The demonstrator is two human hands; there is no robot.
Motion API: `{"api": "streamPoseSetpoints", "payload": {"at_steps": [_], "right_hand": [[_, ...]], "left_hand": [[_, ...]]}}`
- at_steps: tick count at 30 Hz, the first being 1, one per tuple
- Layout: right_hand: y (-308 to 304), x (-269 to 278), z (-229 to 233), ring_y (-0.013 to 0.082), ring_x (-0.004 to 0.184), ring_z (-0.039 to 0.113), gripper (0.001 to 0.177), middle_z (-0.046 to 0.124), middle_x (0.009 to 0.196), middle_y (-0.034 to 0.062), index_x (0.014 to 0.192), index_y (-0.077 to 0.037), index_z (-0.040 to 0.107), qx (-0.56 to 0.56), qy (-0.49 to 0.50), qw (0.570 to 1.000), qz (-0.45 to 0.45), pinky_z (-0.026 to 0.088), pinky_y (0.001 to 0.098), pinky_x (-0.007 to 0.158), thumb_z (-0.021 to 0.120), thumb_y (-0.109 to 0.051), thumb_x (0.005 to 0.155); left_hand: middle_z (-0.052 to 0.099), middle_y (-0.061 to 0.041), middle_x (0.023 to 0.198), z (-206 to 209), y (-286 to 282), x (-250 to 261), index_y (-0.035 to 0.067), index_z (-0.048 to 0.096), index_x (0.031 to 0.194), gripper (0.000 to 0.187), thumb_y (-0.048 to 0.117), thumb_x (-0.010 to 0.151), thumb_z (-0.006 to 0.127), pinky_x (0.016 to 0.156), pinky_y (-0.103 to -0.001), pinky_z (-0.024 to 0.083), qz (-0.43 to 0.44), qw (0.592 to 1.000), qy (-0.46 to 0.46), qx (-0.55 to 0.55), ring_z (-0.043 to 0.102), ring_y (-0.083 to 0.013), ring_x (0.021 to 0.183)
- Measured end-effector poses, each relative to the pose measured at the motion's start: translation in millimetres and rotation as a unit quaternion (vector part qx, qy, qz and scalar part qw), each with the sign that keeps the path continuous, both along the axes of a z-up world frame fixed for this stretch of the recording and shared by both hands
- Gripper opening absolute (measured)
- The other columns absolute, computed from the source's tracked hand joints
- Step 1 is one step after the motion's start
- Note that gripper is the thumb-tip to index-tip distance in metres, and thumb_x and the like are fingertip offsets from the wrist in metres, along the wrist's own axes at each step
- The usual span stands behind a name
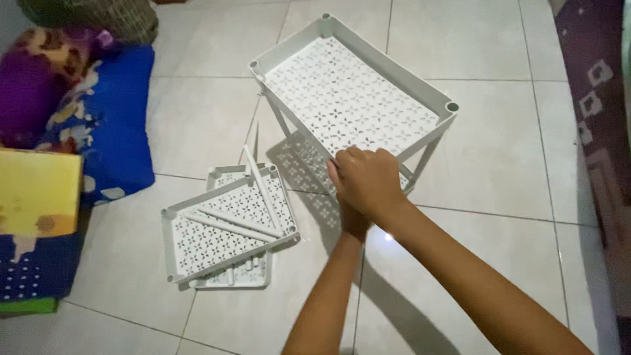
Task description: The person assembles a white plastic storage rack by inserting cylindrical legs into the corner sockets of perforated trays. They repeatedly attach and detach legs to different trays, stacking some trays and arranging the legs on the floor.
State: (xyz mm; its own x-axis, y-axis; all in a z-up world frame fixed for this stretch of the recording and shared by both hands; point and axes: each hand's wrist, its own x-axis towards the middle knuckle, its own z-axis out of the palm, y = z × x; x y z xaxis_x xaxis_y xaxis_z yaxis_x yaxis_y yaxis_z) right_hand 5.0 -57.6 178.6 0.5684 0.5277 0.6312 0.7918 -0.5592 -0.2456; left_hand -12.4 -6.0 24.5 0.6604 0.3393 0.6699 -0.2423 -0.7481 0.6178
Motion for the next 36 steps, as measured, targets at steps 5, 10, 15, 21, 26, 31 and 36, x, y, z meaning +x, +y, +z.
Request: {"api": "streamPoseSetpoints", "payload": {"at_steps": [5, 10, 15, 21, 26, 31, 36], "right_hand": [[-23, 26, 19, 0.0298, 0.064, 0.067, 0.042, 0.072, 0.075, 0.0077, 0.080, -0.010, 0.071, -0.109, 0.130, 0.980, 0.102, 0.052, 0.0425, 0.058, 0.072, -0.052, 0.085], [-75, 60, 40, 0.0286, 0.080, 0.067, 0.051, 0.073, 0.079, 0.0070, 0.084, -0.009, 0.076, -0.142, 0.045, 0.974, 0.171, 0.049, 0.0468, 0.081, 0.081, -0.057, 0.067], [-101, 71, 44, 0.0284, 0.082, 0.066, 0.021, 0.072, 0.084, 0.0075, 0.090, -0.006, 0.076, -0.141, 0.122, 0.974, 0.129, 0.052, 0.0430, 0.081, 0.081, -0.024, 0.081], [-73, 53, 28, 0.0289, 0.074, 0.066, 0.015, 0.071, 0.076, 0.0085, 0.080, -0.006, 0.075, -0.117, 0.082, 0.981, 0.134, 0.054, 0.0427, 0.072, 0.080, -0.020, 0.082], [-44, 30, 29, 0.0309, 0.070, 0.067, 0.016, 0.070, 0.072, 0.0094, 0.075, -0.007, 0.074, -0.130, 0.078, 0.980, 0.130, 0.053, 0.0445, 0.063, 0.080, -0.019, 0.083], [-12, 11, 22, 0.0313, 0.069, 0.069, 0.017, 0.070, 0.071, 0.0098, 0.074, -0.009, 0.074, -0.147, 0.102, 0.980, 0.085, 0.054, 0.0463, 0.060, 0.076, -0.022, 0.085], [23, -22, 12, 0.0334, 0.072, 0.070, 0.020, 0.070, 0.075, 0.0124, 0.075, -0.007, 0.073, -0.125, 0.115, 0.984, 0.054, 0.055, 0.0475, 0.060, 0.071, -0.022, 0.088]], "left_hand": [[0.066, -0.012, 0.087, -33, 27, 6, -0.007, 0.058, 0.114, 0.037, 0.030, 0.111, 0.053, 0.083, -0.045, 0.055, -0.071, 0.945, 0.222, -0.228, 0.069, -0.0275, 0.084], [0.072, -0.015, 0.087, -30, 47, -8, -0.007, 0.070, 0.099, 0.023, 0.012, 0.089, 0.062, 0.070, -0.046, 0.058, -0.054, 0.934, 0.187, -0.300, 0.073, -0.0294, 0.079], [0.076, -0.013, 0.085, -3, 62, -20, 0.001, 0.072, 0.099, 0.019, 0.017, 0.090, 0.067, 0.074, -0.041, 0.058, 0.013, 0.953, 0.155, -0.260, 0.074, -0.0247, 0.079], [0.064, -0.013, 0.107, 19, 54, -29, 0.004, 0.051, 0.127, 0.043, 0.021, 0.091, 0.065, 0.085, -0.047, 0.053, 0.278, 0.924, 0.145, -0.218, 0.066, -0.0283, 0.098], [0.040, -0.019, 0.139, 18, 32, -35, -0.003, 0.033, 0.151, 0.073, 0.015, 0.087, 0.064, 0.119, -0.060, 0.032, 0.343, 0.920, 0.036, -0.189, 0.041, -0.0360, 0.139], [0.032, -0.023, 0.141, -5, 4, -38, -0.004, 0.021, 0.156, 0.092, 0.035, 0.085, 0.065, 0.109, -0.054, 0.038, 0.196, 0.944, 0.048, -0.261, 0.042, -0.0361, 0.132], [0.045, -0.013, 0.144, -60, -16, -19, 0.001, 0.034, 0.152, 0.062, 0.043, 0.108, 0.050, 0.113, -0.041, 0.038, 0.141, 0.957, 0.242, 0.074, 0.044, -0.0241, 0.136]]}}
